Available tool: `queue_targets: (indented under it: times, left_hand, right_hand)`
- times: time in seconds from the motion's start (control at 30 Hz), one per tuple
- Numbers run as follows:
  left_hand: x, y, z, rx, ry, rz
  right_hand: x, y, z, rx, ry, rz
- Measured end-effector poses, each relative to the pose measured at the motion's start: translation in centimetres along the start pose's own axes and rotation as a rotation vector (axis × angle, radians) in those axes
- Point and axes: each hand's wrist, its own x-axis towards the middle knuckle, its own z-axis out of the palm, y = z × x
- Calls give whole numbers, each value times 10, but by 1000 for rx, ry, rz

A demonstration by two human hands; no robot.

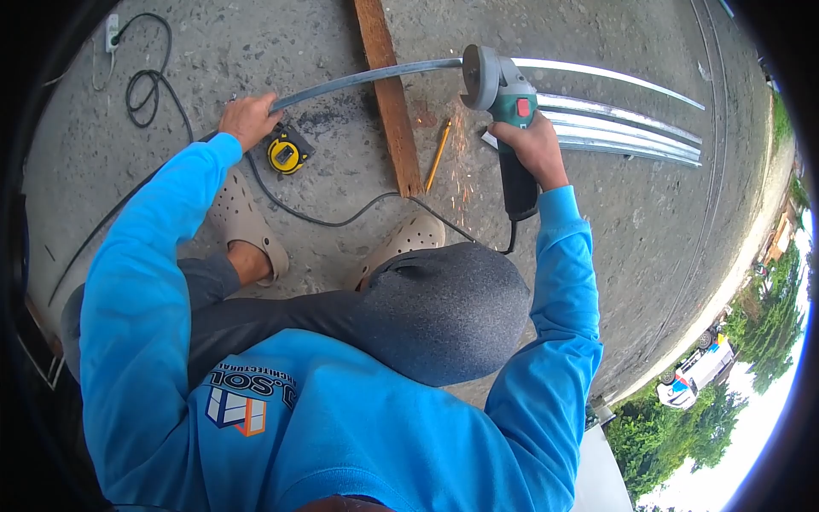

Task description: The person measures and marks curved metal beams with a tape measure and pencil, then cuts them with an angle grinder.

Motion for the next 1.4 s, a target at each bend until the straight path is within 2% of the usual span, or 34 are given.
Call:
queue_targets:
  times: [1.4]
  left_hand:
    - [-3, 0, -3, -24, -5, 19]
  right_hand:
    - [9, -15, -7, -36, -49, 48]
